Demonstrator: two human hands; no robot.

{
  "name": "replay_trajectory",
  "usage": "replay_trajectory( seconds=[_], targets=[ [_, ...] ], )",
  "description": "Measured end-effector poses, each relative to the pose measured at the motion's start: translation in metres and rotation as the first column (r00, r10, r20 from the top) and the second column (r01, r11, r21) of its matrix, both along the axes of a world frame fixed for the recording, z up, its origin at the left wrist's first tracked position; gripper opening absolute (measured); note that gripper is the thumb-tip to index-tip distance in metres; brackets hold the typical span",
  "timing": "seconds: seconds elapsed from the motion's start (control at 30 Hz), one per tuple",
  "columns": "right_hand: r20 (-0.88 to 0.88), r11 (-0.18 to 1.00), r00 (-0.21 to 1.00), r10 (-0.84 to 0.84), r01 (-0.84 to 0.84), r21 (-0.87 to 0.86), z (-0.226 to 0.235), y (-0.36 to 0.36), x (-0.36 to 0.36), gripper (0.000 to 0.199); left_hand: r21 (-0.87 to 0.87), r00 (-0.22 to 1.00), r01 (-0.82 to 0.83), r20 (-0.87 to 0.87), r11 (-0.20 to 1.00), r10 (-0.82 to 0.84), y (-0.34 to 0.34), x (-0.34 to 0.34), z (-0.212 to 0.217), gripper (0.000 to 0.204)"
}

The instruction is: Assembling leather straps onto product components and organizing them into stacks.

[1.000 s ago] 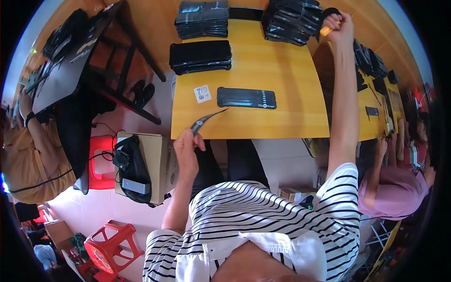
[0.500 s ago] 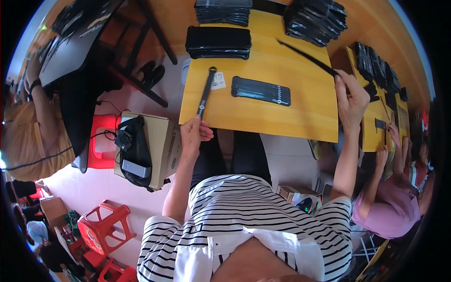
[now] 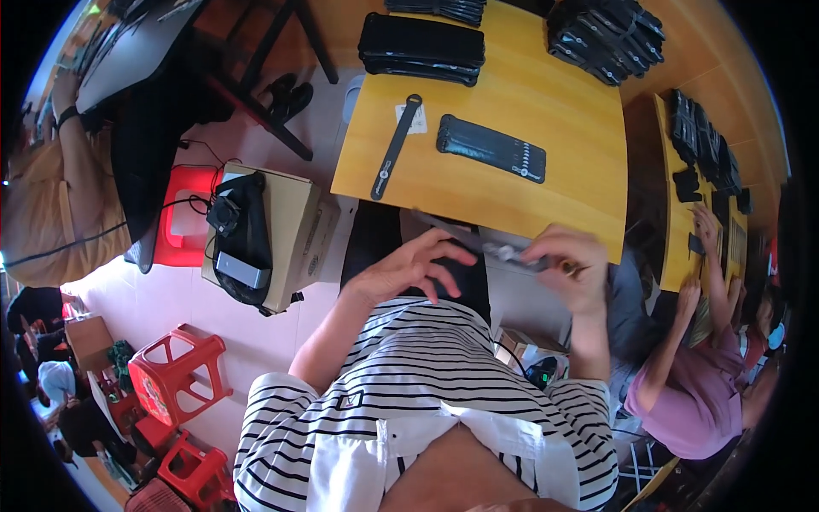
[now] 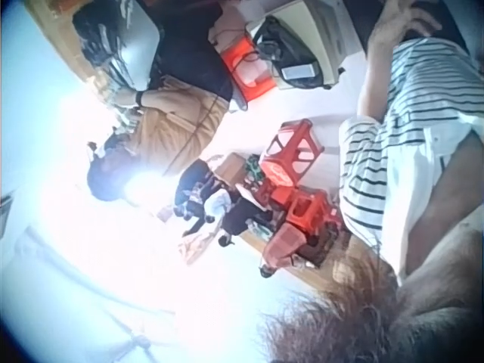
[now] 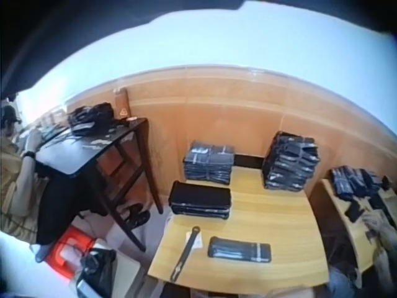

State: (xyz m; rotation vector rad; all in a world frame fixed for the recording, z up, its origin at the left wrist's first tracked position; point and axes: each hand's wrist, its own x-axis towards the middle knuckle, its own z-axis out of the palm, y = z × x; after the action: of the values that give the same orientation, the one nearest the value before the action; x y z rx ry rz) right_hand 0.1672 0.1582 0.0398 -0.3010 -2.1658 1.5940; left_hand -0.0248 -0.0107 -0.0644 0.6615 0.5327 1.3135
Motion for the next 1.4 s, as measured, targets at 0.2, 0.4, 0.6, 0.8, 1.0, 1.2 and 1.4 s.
replay_trajectory(
  seconds=[0.2,0.4,0.6,0.8,1.0,1.2,1.4],
  targets=[
    [0.239,0.980,0.966,-0.095,0.133,-0.148,-0.041,-0.007,0.012,0.012,-0.219,0.887,-0.376,0.195,0.901,0.418,0.008,0.000,-0.020,0.043],
    [0.320,0.918,0.901,-0.294,0.360,-0.168,-0.092,0.016,0.018,0.017,-0.312,0.809,-0.587,-0.246,0.747,0.533,0.026,-0.008,-0.023,0.025],
    [0.433,0.783,0.852,-0.293,0.474,-0.403,-0.104,0.032,0.016,0.012,-0.281,0.699,-0.713,-0.359,0.643,0.618,0.051,-0.011,-0.026,0.016],
    [0.402,0.714,0.851,-0.337,0.510,-0.481,-0.110,0.043,0.024,0.011,-0.310,0.735,-0.675,-0.360,0.670,0.575,0.057,-0.021,-0.030,0.014],
    [0.369,0.662,0.836,-0.406,0.548,-0.512,-0.123,0.054,0.027,0.011,-0.163,0.589,-0.763,-0.574,0.626,0.569,0.071,-0.032,-0.038,0.010],
    [0.355,0.649,0.796,-0.490,0.605,-0.461,-0.130,0.067,0.019,0.008,-0.186,0.607,-0.730,-0.617,0.657,0.500,0.092,-0.044,-0.038,0.012],
    [0.287,0.642,0.715,-0.637,0.699,-0.315,-0.142,0.080,0.003,0.005,-0.106,0.532,-0.750,-0.683,0.653,0.501,0.117,-0.050,-0.039,0.009]
  ],
)
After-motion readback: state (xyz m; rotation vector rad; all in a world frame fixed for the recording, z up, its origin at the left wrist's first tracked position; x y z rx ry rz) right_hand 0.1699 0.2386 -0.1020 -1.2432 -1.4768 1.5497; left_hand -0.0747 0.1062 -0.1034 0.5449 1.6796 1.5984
